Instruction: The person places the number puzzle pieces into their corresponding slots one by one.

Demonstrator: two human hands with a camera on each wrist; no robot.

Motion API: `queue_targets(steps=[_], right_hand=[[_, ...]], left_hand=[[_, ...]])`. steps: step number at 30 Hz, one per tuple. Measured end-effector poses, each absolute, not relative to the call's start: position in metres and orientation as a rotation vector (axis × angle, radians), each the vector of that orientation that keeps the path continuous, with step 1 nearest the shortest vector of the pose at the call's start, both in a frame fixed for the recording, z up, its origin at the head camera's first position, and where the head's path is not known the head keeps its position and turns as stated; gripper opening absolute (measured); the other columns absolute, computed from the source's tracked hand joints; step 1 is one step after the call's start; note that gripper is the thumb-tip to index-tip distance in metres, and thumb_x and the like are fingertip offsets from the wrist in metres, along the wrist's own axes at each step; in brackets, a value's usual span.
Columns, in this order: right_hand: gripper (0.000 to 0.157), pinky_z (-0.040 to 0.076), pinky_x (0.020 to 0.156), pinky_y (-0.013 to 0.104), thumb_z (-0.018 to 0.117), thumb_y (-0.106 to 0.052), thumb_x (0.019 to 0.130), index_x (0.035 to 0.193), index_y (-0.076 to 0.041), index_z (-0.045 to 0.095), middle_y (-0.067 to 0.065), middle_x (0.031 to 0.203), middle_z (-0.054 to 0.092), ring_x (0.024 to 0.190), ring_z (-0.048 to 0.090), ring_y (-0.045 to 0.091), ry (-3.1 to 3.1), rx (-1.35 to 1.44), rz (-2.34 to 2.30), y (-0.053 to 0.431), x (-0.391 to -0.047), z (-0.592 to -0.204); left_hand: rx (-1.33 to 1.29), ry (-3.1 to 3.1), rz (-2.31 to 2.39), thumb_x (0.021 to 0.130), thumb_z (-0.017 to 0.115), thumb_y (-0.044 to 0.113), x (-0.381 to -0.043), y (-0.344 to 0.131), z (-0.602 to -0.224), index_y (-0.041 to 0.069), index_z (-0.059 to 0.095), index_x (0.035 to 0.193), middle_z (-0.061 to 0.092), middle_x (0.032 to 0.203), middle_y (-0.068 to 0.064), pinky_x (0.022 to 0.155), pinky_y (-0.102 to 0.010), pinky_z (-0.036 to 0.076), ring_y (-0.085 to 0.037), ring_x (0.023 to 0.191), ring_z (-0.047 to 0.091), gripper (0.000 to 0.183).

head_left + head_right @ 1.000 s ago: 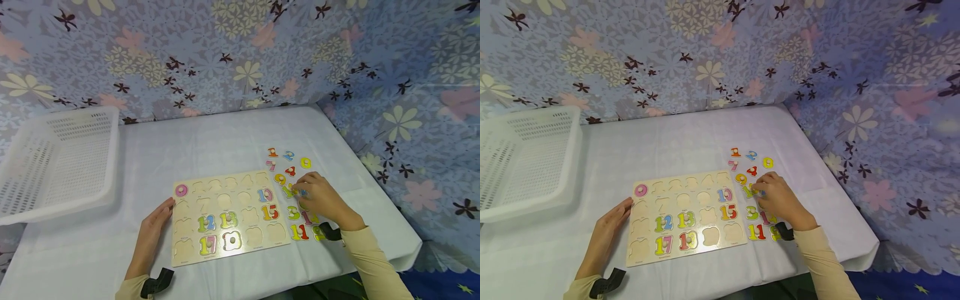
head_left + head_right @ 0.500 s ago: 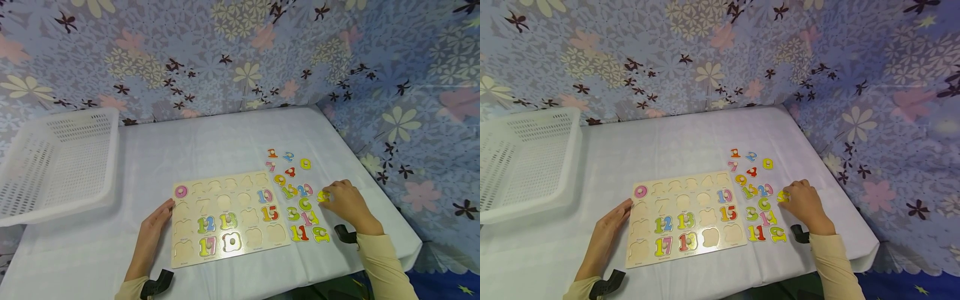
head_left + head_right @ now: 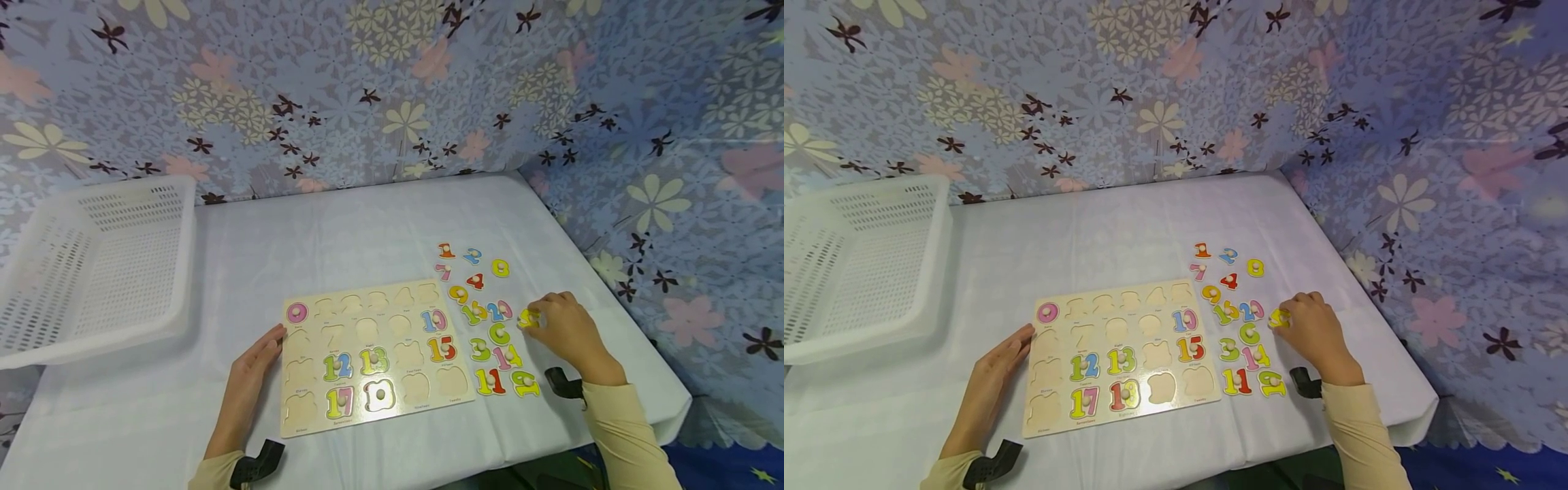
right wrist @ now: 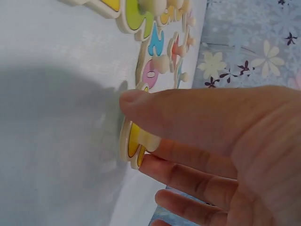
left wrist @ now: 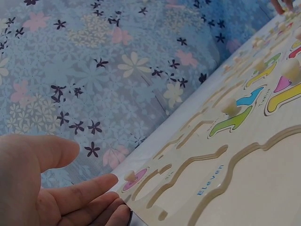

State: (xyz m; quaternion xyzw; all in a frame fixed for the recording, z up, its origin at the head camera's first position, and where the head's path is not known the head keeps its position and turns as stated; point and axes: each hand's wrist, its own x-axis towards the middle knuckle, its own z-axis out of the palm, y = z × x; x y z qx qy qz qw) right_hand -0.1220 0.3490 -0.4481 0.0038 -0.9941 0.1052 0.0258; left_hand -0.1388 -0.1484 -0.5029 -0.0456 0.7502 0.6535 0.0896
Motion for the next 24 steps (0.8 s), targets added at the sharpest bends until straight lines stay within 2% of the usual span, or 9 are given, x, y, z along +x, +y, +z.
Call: queue_targets(steps=[7,17,23,24], right_hand=[[0.041,0.045,0.086,0.059,0.085,-0.017,0.073,0.104,0.004,0.070,0.021,0.105,0.063,0.106,0.047,0.043,-3.043,0.149,0.383,0.335,-0.136,-0.439],[0.041,0.046,0.091,0.048,0.087,-0.015,0.070,0.105,-0.003,0.070,0.011,0.106,0.063,0.110,0.047,0.033,-2.967,0.511,0.486,0.276,-0.183,-0.433],[0.038,0.049,0.085,0.041,0.087,-0.019,0.072,0.105,-0.006,0.072,0.006,0.102,0.063,0.103,0.049,0.027,-2.955,0.748,0.518,0.241,-0.210,-0.438],[0.038,0.048,0.088,0.041,0.087,-0.018,0.072,0.105,-0.006,0.072,0.006,0.101,0.063,0.102,0.050,0.027,-2.957,0.774,0.501,0.238,-0.214,-0.440]], left_hand=[[-0.135,2.217,1.944,0.101,0.048,0.043,-0.137,-0.150,-0.500,0.006,0.045,0.144,0.040,0.150,0.002,0.106,-0.012,0.029,-0.009,0.141,0.026,0.057],[-0.117,2.240,1.931,0.101,0.050,0.040,-0.137,-0.150,-0.499,0.007,0.048,0.143,0.040,0.150,0.002,0.118,-0.036,0.017,-0.011,0.142,0.024,0.053],[-0.120,2.246,1.934,0.100,0.050,0.043,-0.138,-0.151,-0.501,0.008,0.048,0.142,0.040,0.150,0.003,0.118,-0.037,0.016,-0.011,0.142,0.024,0.056],[-0.125,2.241,1.937,0.099,0.050,0.044,-0.138,-0.151,-0.501,0.008,0.048,0.142,0.040,0.150,0.003,0.118,-0.037,0.016,-0.011,0.142,0.024,0.056]])
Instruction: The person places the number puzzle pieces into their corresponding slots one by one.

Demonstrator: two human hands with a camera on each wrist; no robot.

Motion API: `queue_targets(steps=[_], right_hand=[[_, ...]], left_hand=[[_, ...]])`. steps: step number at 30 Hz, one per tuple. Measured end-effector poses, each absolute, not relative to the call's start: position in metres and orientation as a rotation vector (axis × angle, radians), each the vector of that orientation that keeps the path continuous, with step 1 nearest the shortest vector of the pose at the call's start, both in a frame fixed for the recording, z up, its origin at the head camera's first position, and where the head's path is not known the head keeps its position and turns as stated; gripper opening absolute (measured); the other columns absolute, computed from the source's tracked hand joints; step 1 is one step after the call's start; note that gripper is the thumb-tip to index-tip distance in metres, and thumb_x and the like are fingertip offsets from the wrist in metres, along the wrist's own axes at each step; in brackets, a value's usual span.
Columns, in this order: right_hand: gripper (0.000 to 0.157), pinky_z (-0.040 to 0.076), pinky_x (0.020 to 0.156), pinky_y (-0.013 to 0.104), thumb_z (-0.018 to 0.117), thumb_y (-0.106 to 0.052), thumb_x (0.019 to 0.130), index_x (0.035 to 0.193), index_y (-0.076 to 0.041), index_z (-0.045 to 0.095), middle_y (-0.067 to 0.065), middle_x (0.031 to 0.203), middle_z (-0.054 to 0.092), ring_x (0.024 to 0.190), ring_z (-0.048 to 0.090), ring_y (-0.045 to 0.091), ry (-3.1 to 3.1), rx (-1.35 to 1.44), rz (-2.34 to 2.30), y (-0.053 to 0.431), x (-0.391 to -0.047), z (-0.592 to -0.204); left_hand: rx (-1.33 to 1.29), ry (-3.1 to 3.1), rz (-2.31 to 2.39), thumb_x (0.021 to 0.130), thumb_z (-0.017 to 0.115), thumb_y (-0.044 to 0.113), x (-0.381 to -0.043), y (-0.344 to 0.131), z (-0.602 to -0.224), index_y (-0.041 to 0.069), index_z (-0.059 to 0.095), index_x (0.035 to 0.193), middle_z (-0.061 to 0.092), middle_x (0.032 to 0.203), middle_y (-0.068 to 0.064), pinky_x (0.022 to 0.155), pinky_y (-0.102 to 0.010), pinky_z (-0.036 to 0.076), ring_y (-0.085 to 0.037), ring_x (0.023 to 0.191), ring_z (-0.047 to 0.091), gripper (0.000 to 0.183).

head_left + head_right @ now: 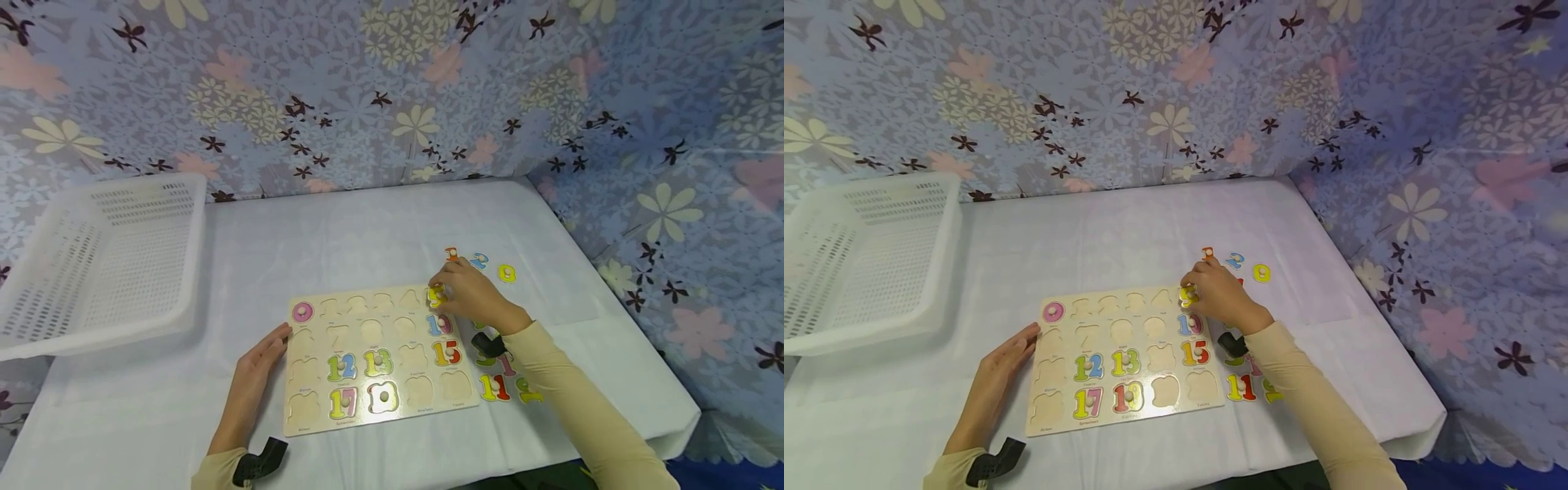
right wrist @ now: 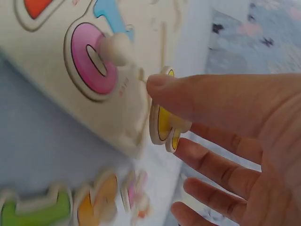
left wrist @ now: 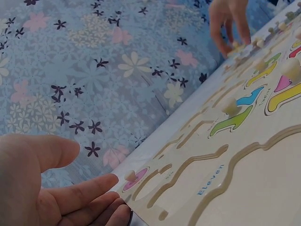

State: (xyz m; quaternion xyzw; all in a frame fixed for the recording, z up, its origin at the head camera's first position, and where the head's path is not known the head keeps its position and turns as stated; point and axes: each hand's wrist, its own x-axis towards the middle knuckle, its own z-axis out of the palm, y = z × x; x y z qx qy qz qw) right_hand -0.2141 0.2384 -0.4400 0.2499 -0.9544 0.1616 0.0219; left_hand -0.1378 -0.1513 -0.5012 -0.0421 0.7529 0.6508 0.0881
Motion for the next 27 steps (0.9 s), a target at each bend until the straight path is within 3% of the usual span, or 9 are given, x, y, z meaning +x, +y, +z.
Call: queue_targets(steps=[5,10,17,27], right_hand=[[0.035,0.047,0.092,0.042,0.086,-0.013,0.070,0.102,-0.006,0.073,0.007,0.101,0.064,0.100,0.051,0.027,-2.996,0.797,0.388,0.232,-0.226,-0.448],[0.035,0.049,0.085,0.040,0.084,-0.014,0.071,0.103,-0.006,0.074,0.006,0.101,0.066,0.098,0.052,0.027,-3.025,0.794,0.379,0.231,-0.231,-0.452],[0.034,0.045,0.097,0.044,0.084,-0.012,0.072,0.103,-0.004,0.074,0.009,0.104,0.067,0.104,0.053,0.029,-3.018,0.801,0.492,0.232,-0.230,-0.451],[0.041,0.045,0.098,0.047,0.085,-0.013,0.073,0.111,-0.004,0.071,0.010,0.111,0.064,0.112,0.051,0.032,-3.019,0.729,0.510,0.240,-0.216,-0.441]], left_hand=[[-0.132,2.228,1.941,0.100,0.050,0.041,-0.139,-0.150,-0.502,0.007,0.048,0.142,0.039,0.150,0.002,0.118,-0.038,0.016,-0.013,0.142,0.024,0.054],[-0.123,2.233,1.951,0.101,0.050,0.037,-0.138,-0.151,-0.501,0.008,0.050,0.141,0.041,0.150,0.001,0.118,-0.036,0.018,-0.012,0.141,0.025,0.050],[-0.105,2.233,1.966,0.101,0.051,0.036,-0.137,-0.151,-0.501,0.007,0.051,0.140,0.042,0.149,0.001,0.117,-0.033,0.019,-0.011,0.140,0.027,0.048],[-0.128,2.253,1.928,0.101,0.048,0.041,-0.137,-0.151,-0.500,0.008,0.048,0.143,0.041,0.149,0.002,0.117,-0.034,0.018,-0.011,0.141,0.027,0.053]])
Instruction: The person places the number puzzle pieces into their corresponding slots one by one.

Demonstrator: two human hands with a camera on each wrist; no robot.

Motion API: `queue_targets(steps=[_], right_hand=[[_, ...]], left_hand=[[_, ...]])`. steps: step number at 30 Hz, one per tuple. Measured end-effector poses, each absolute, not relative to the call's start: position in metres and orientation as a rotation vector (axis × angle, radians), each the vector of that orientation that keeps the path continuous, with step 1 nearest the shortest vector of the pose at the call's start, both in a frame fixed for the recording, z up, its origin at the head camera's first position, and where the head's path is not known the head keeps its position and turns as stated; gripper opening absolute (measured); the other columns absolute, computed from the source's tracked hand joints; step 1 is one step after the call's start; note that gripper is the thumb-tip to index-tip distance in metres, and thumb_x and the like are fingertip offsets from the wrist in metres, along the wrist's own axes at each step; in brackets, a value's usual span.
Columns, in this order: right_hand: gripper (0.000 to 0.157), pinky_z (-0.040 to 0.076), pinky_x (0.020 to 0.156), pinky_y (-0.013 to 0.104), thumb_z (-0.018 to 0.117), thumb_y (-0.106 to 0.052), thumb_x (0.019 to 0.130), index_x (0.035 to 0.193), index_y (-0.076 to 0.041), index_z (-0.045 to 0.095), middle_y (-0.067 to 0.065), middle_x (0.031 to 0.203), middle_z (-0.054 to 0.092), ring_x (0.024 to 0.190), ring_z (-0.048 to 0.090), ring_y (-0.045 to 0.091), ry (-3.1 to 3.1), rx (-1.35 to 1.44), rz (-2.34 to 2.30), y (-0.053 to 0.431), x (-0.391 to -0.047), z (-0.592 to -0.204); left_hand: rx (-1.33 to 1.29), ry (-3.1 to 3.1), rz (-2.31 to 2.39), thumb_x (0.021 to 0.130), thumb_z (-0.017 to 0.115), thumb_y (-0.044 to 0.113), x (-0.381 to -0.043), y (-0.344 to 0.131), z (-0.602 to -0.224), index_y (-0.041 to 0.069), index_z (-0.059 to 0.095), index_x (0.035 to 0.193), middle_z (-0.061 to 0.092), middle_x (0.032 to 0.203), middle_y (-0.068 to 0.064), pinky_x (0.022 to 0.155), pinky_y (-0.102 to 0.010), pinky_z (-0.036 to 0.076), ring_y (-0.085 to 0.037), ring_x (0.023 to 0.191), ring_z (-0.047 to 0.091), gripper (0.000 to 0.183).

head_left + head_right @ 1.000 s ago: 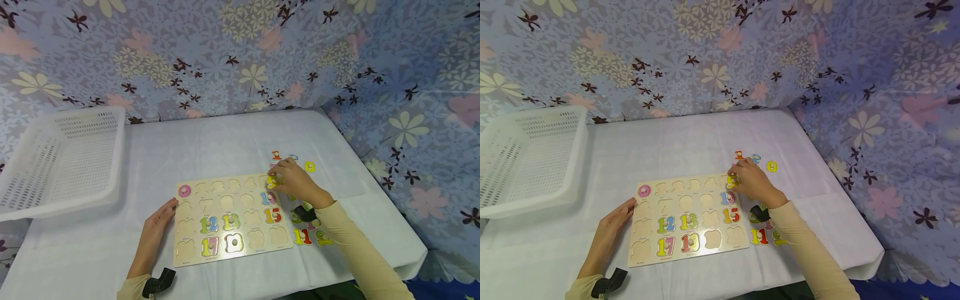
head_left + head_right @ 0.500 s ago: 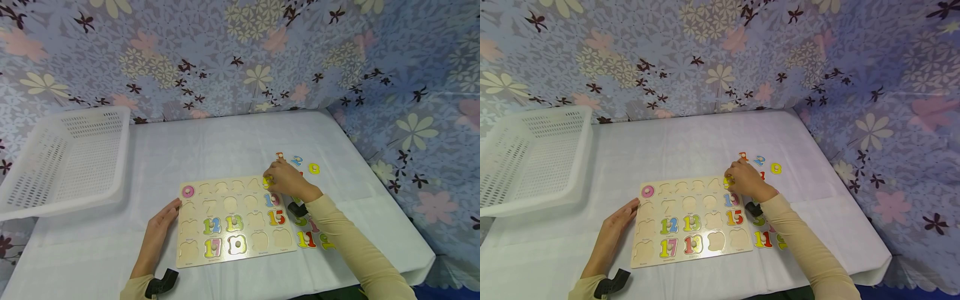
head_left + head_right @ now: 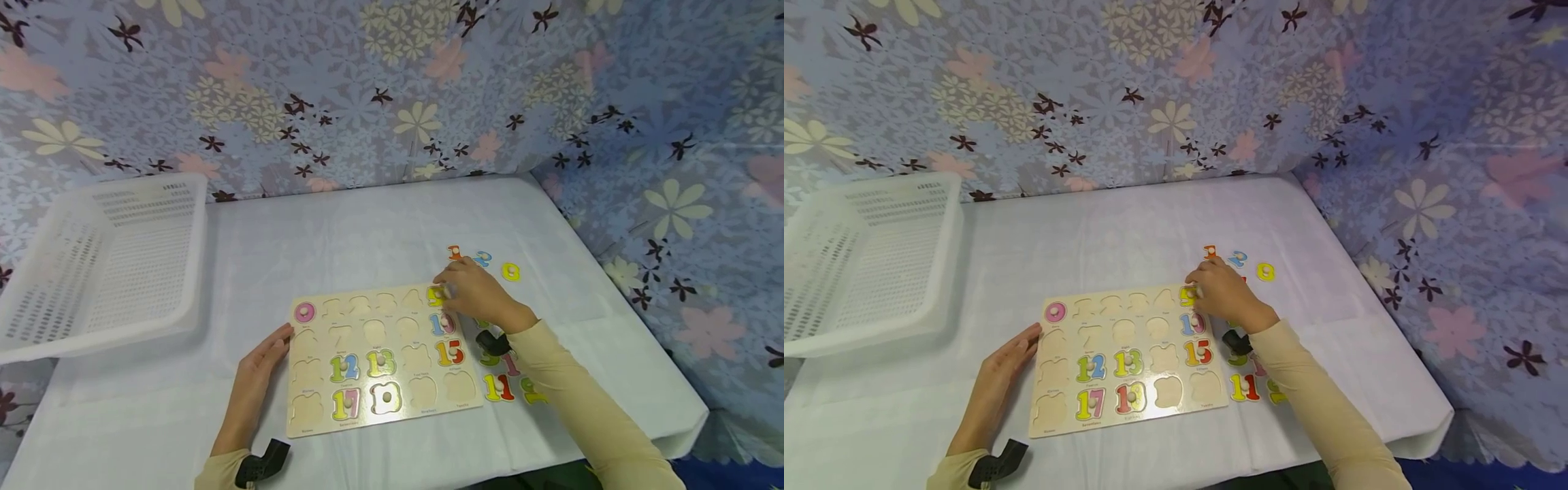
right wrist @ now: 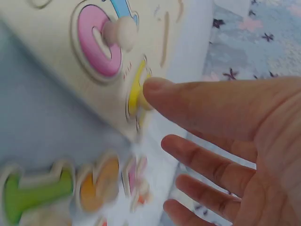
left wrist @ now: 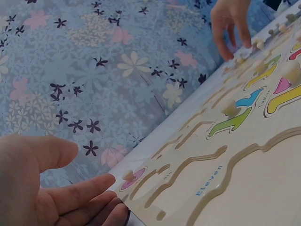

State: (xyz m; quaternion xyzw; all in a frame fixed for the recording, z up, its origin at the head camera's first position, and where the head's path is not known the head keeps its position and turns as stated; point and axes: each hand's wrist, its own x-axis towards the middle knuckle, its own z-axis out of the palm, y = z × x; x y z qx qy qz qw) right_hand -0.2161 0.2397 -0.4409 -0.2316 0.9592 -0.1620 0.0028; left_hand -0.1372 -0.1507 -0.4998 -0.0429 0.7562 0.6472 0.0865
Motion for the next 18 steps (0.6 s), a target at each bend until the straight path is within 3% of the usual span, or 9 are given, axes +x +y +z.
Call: queue_targets(steps=[8,14,18], right_hand=[[0.039,0.045,0.096,0.050,0.080,-0.010,0.078,0.115,-0.005,0.069,0.010,0.119,0.061,0.118,0.044,0.031,3.044,-0.580,-0.609,0.275,-0.172,-0.434],[0.039,0.045,0.094,0.055,0.079,-0.010,0.080,0.117,-0.005,0.068,0.013,0.121,0.058,0.120,0.041,0.032,3.075,-0.437,-0.606,0.301,-0.133,-0.436],[0.042,0.045,0.093,0.056,0.080,-0.008,0.078,0.117,-0.004,0.067,0.015,0.119,0.058,0.118,0.041,0.034,3.090,-0.332,-0.609,0.314,-0.109,-0.438]], left_hand=[[-0.136,2.250,1.931,0.101,0.048,0.043,-0.138,-0.149,-0.501,0.006,0.047,0.143,0.042,0.149,0.001,0.117,-0.035,0.020,-0.011,0.141,0.027,0.055],[-0.166,2.262,1.912,0.100,0.047,0.046,-0.137,-0.149,-0.502,0.009,0.047,0.143,0.042,0.148,0.005,0.112,-0.021,0.026,-0.008,0.140,0.028,0.057],[-0.167,2.257,1.911,0.100,0.047,0.047,-0.136,-0.148,-0.501,0.008,0.046,0.144,0.041,0.149,0.003,0.116,-0.030,0.023,-0.010,0.141,0.026,0.059]])
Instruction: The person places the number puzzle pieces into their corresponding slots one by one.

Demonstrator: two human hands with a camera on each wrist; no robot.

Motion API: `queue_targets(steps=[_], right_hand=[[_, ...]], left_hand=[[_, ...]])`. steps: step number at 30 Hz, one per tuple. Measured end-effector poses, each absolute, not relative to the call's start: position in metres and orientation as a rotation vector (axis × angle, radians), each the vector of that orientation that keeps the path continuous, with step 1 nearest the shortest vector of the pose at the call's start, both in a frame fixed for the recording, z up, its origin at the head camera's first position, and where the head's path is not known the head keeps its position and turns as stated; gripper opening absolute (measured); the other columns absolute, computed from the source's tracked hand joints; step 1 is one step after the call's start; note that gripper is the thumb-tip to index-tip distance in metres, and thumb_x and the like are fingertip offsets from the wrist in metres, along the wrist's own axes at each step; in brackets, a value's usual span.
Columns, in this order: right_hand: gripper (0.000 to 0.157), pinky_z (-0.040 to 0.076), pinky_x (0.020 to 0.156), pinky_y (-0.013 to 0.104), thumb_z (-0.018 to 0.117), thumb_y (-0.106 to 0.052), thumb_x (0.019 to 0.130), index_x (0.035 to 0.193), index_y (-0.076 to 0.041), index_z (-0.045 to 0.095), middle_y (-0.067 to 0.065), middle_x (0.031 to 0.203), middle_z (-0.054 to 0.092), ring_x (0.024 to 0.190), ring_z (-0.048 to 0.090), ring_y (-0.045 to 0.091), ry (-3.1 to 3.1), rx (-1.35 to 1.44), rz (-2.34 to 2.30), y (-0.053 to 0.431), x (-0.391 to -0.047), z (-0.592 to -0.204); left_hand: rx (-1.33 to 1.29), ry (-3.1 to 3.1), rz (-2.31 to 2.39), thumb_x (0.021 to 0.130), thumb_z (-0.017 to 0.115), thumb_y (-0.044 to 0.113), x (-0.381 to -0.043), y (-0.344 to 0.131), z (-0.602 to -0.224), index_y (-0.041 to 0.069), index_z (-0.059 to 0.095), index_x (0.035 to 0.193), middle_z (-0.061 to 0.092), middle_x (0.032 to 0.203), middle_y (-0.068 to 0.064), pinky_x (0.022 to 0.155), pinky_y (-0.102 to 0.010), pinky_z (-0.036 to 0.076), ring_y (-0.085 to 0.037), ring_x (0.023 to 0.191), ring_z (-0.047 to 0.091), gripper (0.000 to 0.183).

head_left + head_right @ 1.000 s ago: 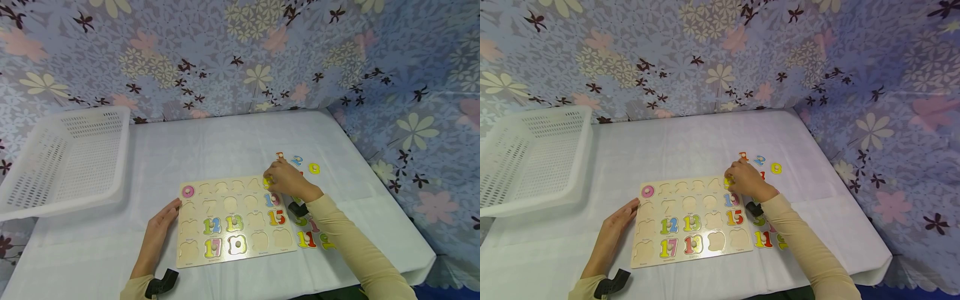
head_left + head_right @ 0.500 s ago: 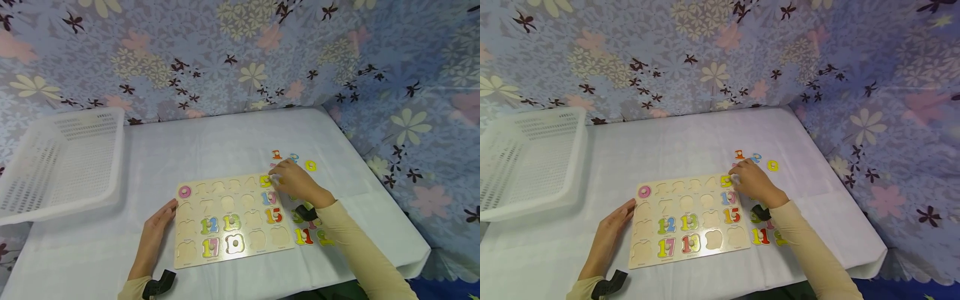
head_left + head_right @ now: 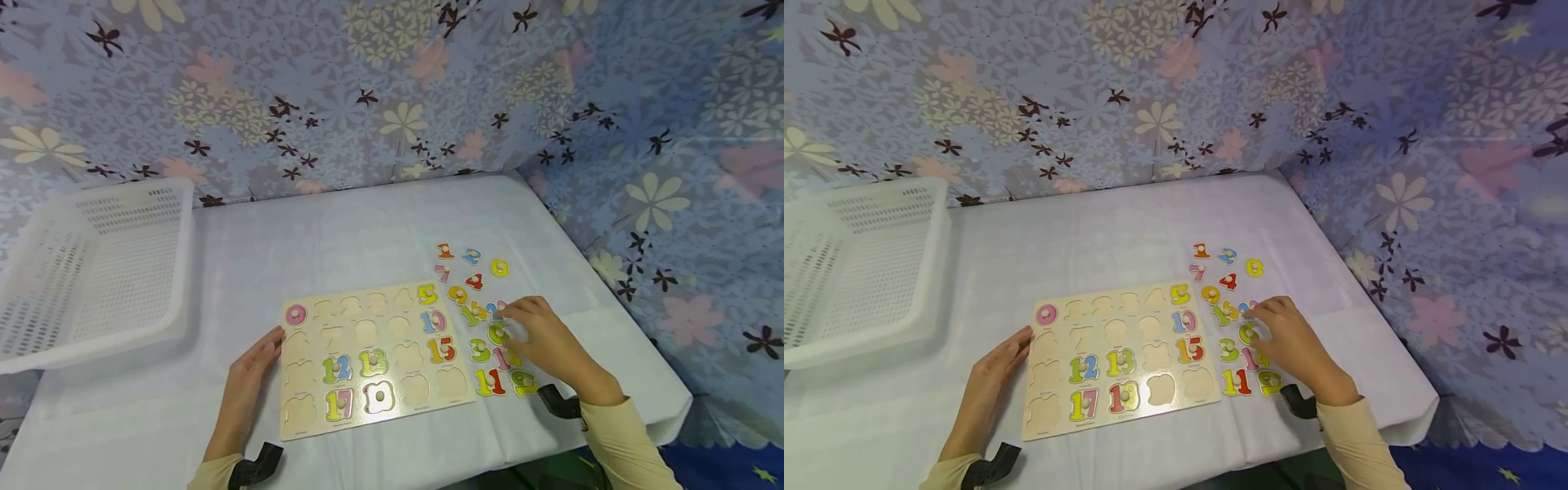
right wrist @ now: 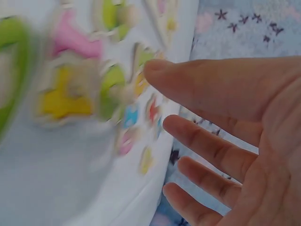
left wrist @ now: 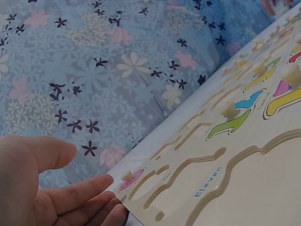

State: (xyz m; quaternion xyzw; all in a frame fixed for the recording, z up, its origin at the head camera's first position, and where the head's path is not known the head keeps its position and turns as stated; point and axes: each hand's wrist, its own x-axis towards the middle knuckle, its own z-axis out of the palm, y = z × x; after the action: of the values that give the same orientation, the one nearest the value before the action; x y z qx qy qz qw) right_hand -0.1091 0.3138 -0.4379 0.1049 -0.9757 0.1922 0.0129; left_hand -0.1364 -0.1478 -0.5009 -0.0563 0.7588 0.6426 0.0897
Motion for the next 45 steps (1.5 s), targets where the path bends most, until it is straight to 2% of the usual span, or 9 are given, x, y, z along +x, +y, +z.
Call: queue_targets(steps=[4,18,20,23,27,31,36,42,45], right_hand=[[0.044,0.045,0.093,0.058,0.083,-0.006,0.074,0.115,-0.003,0.068,0.016,0.117,0.059,0.116,0.042,0.036,-3.059,0.264,0.594,0.320,-0.090,-0.441],[0.030,0.050,0.083,0.046,0.085,-0.018,0.072,0.098,-0.013,0.071,-0.007,0.092,0.061,0.099,0.053,0.024,-3.193,0.120,0.710,0.327,-0.052,-0.453],[0.026,0.050,0.078,0.045,0.085,-0.019,0.073,0.094,-0.013,0.070,-0.009,0.087,0.060,0.092,0.054,0.022,-3.211,0.090,0.680,0.328,-0.050,-0.454],[0.021,0.046,0.072,0.041,0.084,-0.025,0.073,0.082,-0.017,0.067,-0.011,0.075,0.058,0.080,0.053,0.017,-3.236,0.045,0.581,0.329,-0.048,-0.453],[0.028,0.036,0.065,0.037,0.084,-0.033,0.073,0.070,-0.022,0.058,-0.015,0.064,0.052,0.070,0.046,0.013,-3.258,0.035,0.494,0.330,-0.045,-0.453],[0.030,0.038,0.066,0.036,0.088,-0.031,0.067,0.083,-0.021,0.065,-0.013,0.072,0.052,0.075,0.047,0.014,-3.215,0.091,0.494,0.331,-0.043,-0.455],[0.052,0.049,0.074,0.042,0.090,-0.024,0.065,0.112,-0.018,0.069,-0.012,0.088,0.055,0.087,0.053,0.016,-3.196,0.202,0.548,0.331,-0.042,-0.457],[0.040,0.044,0.061,0.032,0.086,-0.031,0.071,0.102,-0.014,0.067,-0.008,0.079,0.052,0.074,0.049,0.013,-3.295,0.024,0.651,0.326,-0.045,-0.454],[0.043,0.045,0.061,0.032,0.086,-0.034,0.070,0.104,-0.014,0.067,-0.008,0.081,0.052,0.075,0.048,0.013,-3.308,0.039,0.669,0.325,-0.045,-0.453]], left_hand=[[-0.175,2.257,1.915,0.099,0.048,0.048,-0.136,-0.148,-0.500,0.009,0.046,0.144,0.042,0.149,0.002,0.117,-0.038,0.019,-0.011,0.141,0.025,0.059],[-0.157,2.246,1.927,0.100,0.048,0.047,-0.134,-0.150,-0.501,0.008,0.046,0.144,0.041,0.149,0.002,0.117,-0.035,0.021,-0.011,0.141,0.026,0.059],[-0.156,2.247,1.926,0.100,0.048,0.047,-0.135,-0.150,-0.501,0.008,0.046,0.144,0.041,0.149,0.003,0.116,-0.032,0.022,-0.010,0.141,0.026,0.059],[-0.150,2.243,1.932,0.100,0.047,0.046,-0.135,-0.149,-0.501,0.007,0.046,0.144,0.041,0.149,0.003,0.112,-0.020,0.025,-0.010,0.141,0.027,0.058],[-0.132,2.239,1.937,0.101,0.046,0.044,-0.136,-0.149,-0.502,0.006,0.045,0.144,0.041,0.149,0.002,0.103,-0.006,0.028,-0.011,0.141,0.027,0.058],[-0.127,2.248,1.928,0.101,0.046,0.045,-0.136,-0.148,-0.503,0.007,0.044,0.145,0.041,0.150,0.002,0.101,-0.004,0.027,-0.011,0.141,0.027,0.059],[-0.131,2.265,1.917,0.100,0.047,0.046,-0.135,-0.148,-0.503,0.007,0.044,0.145,0.041,0.150,0.002,0.101,-0.003,0.027,-0.011,0.141,0.027,0.059],[-0.127,2.254,1.932,0.100,0.048,0.045,-0.136,-0.148,-0.504,0.006,0.045,0.144,0.041,0.150,0.001,0.101,-0.005,0.028,-0.011,0.141,0.027,0.058],[-0.121,2.256,1.928,0.101,0.048,0.044,-0.136,-0.148,-0.504,0.007,0.046,0.144,0.041,0.150,0.002,0.101,-0.005,0.028,-0.011,0.141,0.027,0.057]])
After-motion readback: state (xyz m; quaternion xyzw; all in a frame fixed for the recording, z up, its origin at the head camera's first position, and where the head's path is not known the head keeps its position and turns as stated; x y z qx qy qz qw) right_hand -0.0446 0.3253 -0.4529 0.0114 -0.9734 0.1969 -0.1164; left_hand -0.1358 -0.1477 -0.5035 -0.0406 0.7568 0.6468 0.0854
